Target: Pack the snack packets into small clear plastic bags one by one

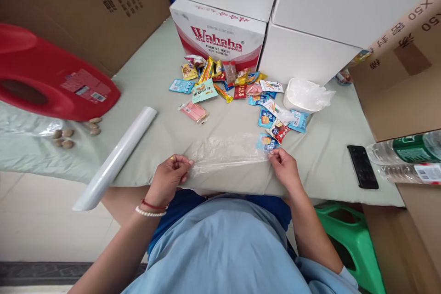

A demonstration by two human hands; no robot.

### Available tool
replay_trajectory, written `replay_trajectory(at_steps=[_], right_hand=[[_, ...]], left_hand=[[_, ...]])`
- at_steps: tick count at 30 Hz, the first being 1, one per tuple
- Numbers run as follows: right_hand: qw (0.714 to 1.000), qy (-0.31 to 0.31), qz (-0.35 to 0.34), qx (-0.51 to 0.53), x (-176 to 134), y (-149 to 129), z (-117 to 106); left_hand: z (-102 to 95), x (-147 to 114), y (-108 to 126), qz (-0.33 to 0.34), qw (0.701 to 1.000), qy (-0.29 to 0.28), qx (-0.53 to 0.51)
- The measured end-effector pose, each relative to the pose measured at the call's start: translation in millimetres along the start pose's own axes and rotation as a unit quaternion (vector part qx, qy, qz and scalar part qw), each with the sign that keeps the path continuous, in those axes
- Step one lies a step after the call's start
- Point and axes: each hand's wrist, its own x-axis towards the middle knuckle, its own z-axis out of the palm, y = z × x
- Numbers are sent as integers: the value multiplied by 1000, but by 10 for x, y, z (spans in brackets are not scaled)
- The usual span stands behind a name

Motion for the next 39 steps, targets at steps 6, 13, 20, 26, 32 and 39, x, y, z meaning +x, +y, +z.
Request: replay_trajectory(at_steps=[6, 13, 20, 26, 32, 39], right_hand=[[986, 30, -72, -150, 22, -124, -89], [968, -83, -231, -54, 49, -666, 416], [889, -249, -381, -50, 130, -799, 1048], [880, -268, -391, 3, 117, -682, 1092], [872, -272, -399, 83, 13, -627, 1010], [888, -221, -397, 71, 50, -551, 911]], left_hand=[[-86, -51, -46, 57, 990, -19, 128], [54, -243, -74, 311, 929, 35, 197], [115, -414, -125, 363, 908, -26, 206], [123, -298, -62, 127, 989, -49, 54], [327, -129, 204, -36, 987, -148, -56], [447, 69, 239, -10, 981, -175, -87]])
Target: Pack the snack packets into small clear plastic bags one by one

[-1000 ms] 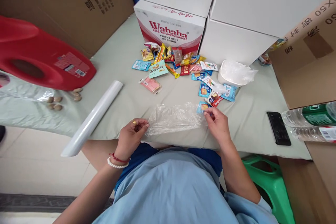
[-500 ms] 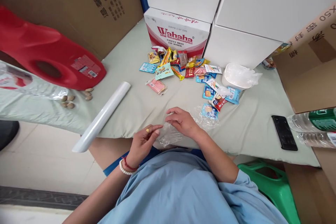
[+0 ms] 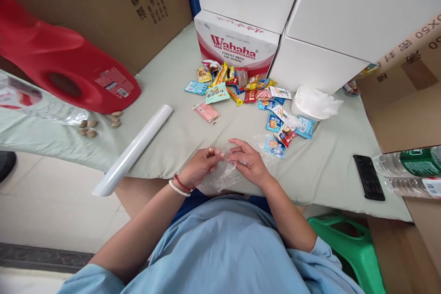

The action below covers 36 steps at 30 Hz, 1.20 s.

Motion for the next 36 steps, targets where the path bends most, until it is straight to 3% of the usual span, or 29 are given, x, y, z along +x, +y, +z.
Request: replay_trajectory(at_steps=[6, 9, 12, 15, 17, 19, 21, 22, 24, 25, 26, 27, 29, 31, 33, 36], right_hand=[[993, 96, 16, -72, -57, 10, -154], [984, 123, 47, -121, -208, 13, -178], [980, 95, 84, -155, -451, 14, -165], [983, 27, 121, -132, -661, -36, -189], [981, 39, 162, -96, -709, -79, -258], [969, 114, 212, -45, -665, -84, -351], [945, 192, 263, 2, -555, -24, -427], [934, 211, 288, 17, -488, 26, -445], [921, 210, 326, 28, -358, 137, -433], [920, 198, 337, 30, -305, 186, -405], [921, 188, 341, 31, -264, 222, -369], [922, 183, 340, 34, -238, 243, -331], [922, 199, 329, 44, -238, 242, -272], [917, 232, 320, 51, -321, 197, -265], [914, 240, 325, 35, -494, 135, -326], [913, 182, 365, -31, -861, 33, -534]], left_hand=[[-314, 196, 26, 87, 983, 156, -37], [-479, 121, 16, 147, 953, 262, -45], [-596, -81, -121, 165, 928, 335, -4], [-666, -353, -311, 122, 926, 345, 93], [-685, -527, -375, 134, 891, 382, 208], [-670, -653, -340, 202, 810, 421, 353], [-613, -697, -216, 306, 727, 388, 477], [-568, -680, -133, 358, 706, 325, 518], [-457, -564, 42, 416, 703, 143, 559], [-398, -468, 123, 411, 715, 51, 563], [-342, -354, 195, 379, 730, -13, 568], [-295, -227, 255, 331, 744, -43, 580], [-239, 31, 336, 232, 753, -62, 612], [-243, 243, 364, 178, 750, -65, 634], [-298, 371, 338, 166, 749, -65, 638], [-426, 395, 220, 191, 757, -66, 621]])
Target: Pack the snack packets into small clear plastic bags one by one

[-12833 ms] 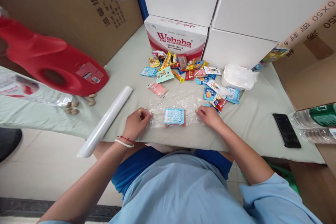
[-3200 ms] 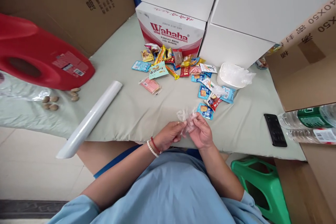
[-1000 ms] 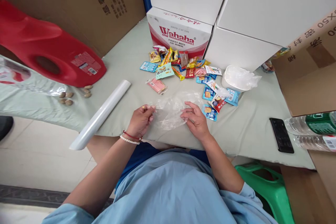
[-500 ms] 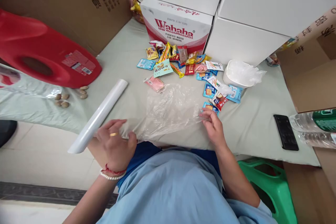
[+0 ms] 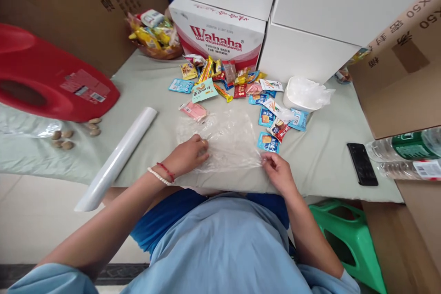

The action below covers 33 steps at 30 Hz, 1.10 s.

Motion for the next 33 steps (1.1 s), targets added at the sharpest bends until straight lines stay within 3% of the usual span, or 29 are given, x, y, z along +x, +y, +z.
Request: replay_trajectory(at_steps=[2, 4, 6, 8, 11, 13, 16, 18, 21, 24, 27, 29, 31, 33], right_hand=[[998, -12, 18, -66, -128, 62, -249], [992, 26, 13, -122, -188, 4, -434], [984, 67, -47, -160, -176, -190, -471], [970, 48, -157, -179, -114, -461, -322], [923, -88, -319, -198, 7, -789, 158], [889, -162, -368, -221, 79, -850, 510], [871, -178, -369, -270, 155, -691, 860], [876, -160, -345, -296, 174, -492, 908], [890, -136, -316, -300, 177, -220, 718], [909, -105, -297, -272, 260, -166, 389], [925, -55, -269, -264, 546, -440, 197], [921, -50, -269, -277, 855, -772, 255], [902, -74, -304, -296, 1235, -1162, 485], [871, -98, -353, -326, 1658, -1562, 867]], left_hand=[[75, -104, -56, 29, 999, 18, -7], [147, -216, -64, 46, 999, 28, 6], [204, -302, -35, 39, 998, 27, 34], [241, -349, 6, 32, 998, 23, 57], [260, -373, 39, 39, 997, 30, 55], [253, -387, 27, 47, 997, 45, 42], [238, -436, -45, 31, 995, 70, 61], [243, -481, -132, 12, 992, 74, 97], [269, -549, -292, 19, 989, 69, 132], [288, -601, -401, 56, 984, 80, 150], [284, -630, -413, 76, 979, 93, 165], [272, -641, -393, 75, 978, 97, 168], [262, -647, -377, 73, 979, 100, 164], [256, -648, -373, 75, 979, 103, 158]])
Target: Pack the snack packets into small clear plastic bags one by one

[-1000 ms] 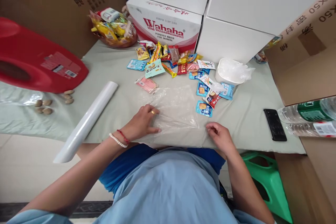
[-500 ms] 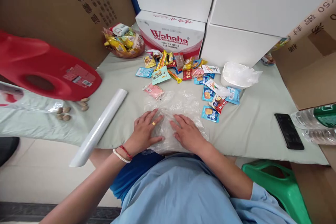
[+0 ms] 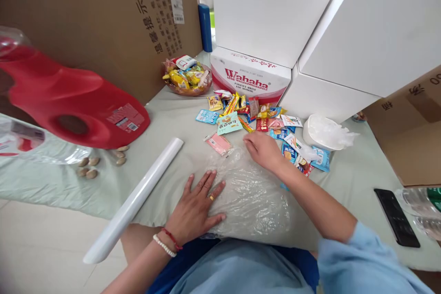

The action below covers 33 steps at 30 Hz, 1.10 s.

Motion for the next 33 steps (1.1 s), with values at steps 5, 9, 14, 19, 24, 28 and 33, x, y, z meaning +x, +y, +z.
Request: replay_trajectory(at_steps=[5, 9, 14, 19, 24, 28, 33], right_hand=[[992, -30, -56, -106, 1744, -351, 484], [988, -33, -36, -148, 2726, -467, 910], [988, -46, 11, -144, 3035, -406, 1258], [996, -13, 8, -88, 2726, -367, 1346], [998, -2, -54, -23, 2139, -362, 1276], [988, 64, -99, 104, 1401, -383, 1053], [936, 148, -45, 316, 464, -222, 520]], left_hand=[[6, -2, -29, 2, 1000, 5, -14], [15, -25, -56, 5, 1000, 12, -20], [25, -46, -71, 4, 1000, 23, -16], [31, -33, -76, 10, 1000, 27, 4], [46, -9, -75, 5, 999, 40, 11], [50, -1, -68, 7, 999, 38, 16], [57, -4, -71, 18, 998, 47, 28]])
